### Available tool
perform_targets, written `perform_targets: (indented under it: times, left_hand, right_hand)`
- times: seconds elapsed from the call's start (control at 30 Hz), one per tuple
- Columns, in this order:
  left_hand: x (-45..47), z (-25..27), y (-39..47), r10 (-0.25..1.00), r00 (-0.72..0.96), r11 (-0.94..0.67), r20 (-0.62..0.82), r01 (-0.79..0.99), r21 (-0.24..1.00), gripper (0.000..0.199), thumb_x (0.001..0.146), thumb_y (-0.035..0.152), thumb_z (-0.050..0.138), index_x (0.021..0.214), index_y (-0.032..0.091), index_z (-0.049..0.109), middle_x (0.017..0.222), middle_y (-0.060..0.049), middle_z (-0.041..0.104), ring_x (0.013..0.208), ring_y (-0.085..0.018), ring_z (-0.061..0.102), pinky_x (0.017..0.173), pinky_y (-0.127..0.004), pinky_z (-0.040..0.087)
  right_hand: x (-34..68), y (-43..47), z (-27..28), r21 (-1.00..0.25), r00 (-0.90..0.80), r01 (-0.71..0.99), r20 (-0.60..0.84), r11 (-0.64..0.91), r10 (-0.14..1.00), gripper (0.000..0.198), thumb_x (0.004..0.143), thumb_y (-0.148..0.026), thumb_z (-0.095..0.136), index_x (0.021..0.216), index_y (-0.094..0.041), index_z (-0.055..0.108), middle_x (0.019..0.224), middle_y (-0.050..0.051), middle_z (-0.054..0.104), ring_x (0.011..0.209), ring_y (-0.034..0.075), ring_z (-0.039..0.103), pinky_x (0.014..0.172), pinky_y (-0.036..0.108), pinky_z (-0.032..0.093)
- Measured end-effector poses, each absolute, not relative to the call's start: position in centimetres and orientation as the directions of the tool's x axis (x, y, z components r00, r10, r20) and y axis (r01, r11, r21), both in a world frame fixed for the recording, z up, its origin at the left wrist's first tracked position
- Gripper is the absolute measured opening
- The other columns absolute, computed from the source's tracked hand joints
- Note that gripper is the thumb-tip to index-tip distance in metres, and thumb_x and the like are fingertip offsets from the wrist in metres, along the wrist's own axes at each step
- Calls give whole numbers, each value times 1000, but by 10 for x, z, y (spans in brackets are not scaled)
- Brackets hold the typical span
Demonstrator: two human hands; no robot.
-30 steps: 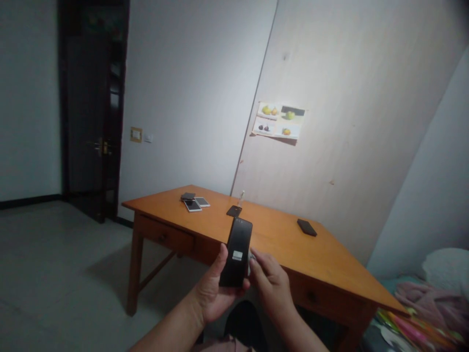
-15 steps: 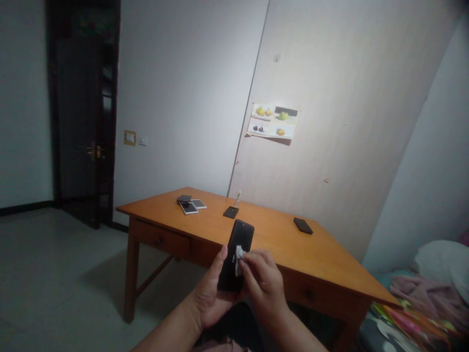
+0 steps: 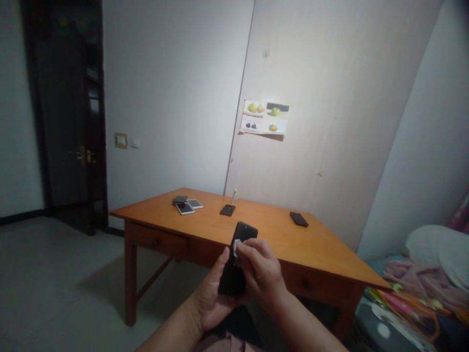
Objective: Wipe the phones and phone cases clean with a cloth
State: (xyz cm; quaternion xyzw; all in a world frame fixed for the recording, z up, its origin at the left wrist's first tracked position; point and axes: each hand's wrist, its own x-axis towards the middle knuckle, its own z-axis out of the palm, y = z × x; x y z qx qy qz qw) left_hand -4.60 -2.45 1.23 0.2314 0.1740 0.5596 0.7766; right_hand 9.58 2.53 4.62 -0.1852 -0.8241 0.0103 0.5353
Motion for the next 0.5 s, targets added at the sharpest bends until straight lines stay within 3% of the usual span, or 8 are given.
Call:
perform_targets:
  times: [0.13,0.37,0.5]
  left_hand:
    - [-45,12,-28,946,325,249,9,-741,624,52,93,59,56,103,11,71,86,-10,72,70,-18,67,58,-27,51]
    - [-50,9,-29,968,252,212,-16,-776,595,46,90,58,61,115,19,69,97,-7,74,84,-20,69,70,-28,52]
    - [-50,8,-29,965,258,217,-39,-713,667,49,90,61,59,104,14,70,85,-7,72,70,-17,68,61,-27,51]
  right_hand:
    - [99,40,56,-226,-210,398,921,889,328,31,96,-20,52,121,-27,68,107,10,64,101,23,62,86,38,55]
    - [90,16,32,-30,-432,355,881,934,192,55,94,-10,48,146,-27,50,134,13,62,114,28,60,94,47,55]
    - [90,34,45,-90,-318,409,919,908,234,47,95,-13,50,138,-31,59,129,11,63,115,27,59,95,46,54]
